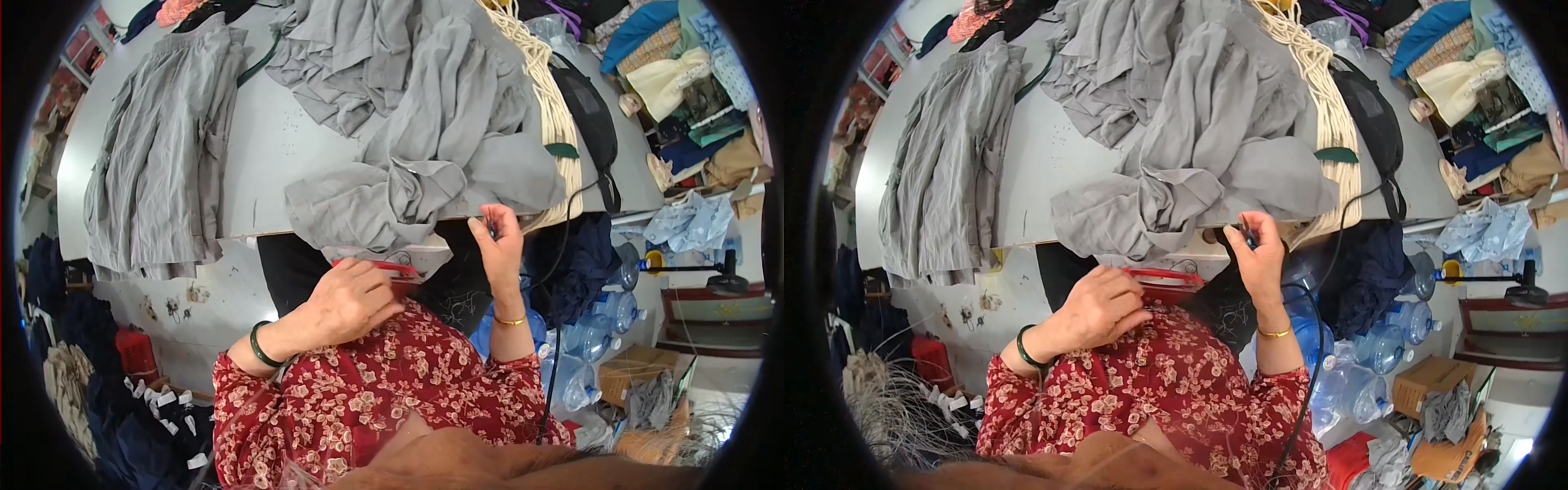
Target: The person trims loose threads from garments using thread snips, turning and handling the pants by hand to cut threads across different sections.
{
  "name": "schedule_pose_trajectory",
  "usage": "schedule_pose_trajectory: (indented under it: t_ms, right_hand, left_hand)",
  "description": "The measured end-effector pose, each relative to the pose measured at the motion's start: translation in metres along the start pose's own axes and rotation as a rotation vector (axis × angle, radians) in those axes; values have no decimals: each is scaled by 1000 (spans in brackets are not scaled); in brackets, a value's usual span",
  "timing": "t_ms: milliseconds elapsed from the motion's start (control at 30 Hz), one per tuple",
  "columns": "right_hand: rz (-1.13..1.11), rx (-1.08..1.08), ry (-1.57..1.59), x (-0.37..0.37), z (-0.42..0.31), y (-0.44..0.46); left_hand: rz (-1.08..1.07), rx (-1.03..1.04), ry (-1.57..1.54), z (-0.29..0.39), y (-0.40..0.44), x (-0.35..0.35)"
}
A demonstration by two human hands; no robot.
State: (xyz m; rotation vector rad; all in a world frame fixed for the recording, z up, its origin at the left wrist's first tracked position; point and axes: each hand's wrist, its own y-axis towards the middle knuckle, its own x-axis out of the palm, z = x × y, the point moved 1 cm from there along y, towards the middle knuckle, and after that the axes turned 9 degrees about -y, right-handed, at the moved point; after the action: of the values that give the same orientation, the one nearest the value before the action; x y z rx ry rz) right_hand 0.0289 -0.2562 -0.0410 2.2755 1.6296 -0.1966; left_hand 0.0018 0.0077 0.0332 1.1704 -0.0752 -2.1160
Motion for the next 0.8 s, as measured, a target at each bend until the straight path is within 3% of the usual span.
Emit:
schedule_pose_trajectory:
  t_ms: [33, 167, 267, 367, 467, 667, 800]
  right_hand:
    - [24, 6, -8, 2, 3, -3]
    - [2, -33, -85, 12, -6, 9]
    - [-22, -76, -278, 27, -12, 31]
    - [-78, -180, -274, 26, -28, 41]
    - [-124, -248, -176, 33, -44, 49]
    - [-133, -281, -51, 49, -78, 74]
    - [-388, 72, 435, 58, -88, 81]
  left_hand:
    - [147, 104, -32, 3, 11, 2]
    - [279, 218, -50, 3, 62, 15]
    - [385, 93, 268, -18, 86, 38]
    - [286, -148, 355, -54, 73, 46]
    - [362, -229, 110, -62, 56, 27]
    - [474, 148, 480, -54, 36, -4]
    - [451, 235, 479, -44, 25, -2]
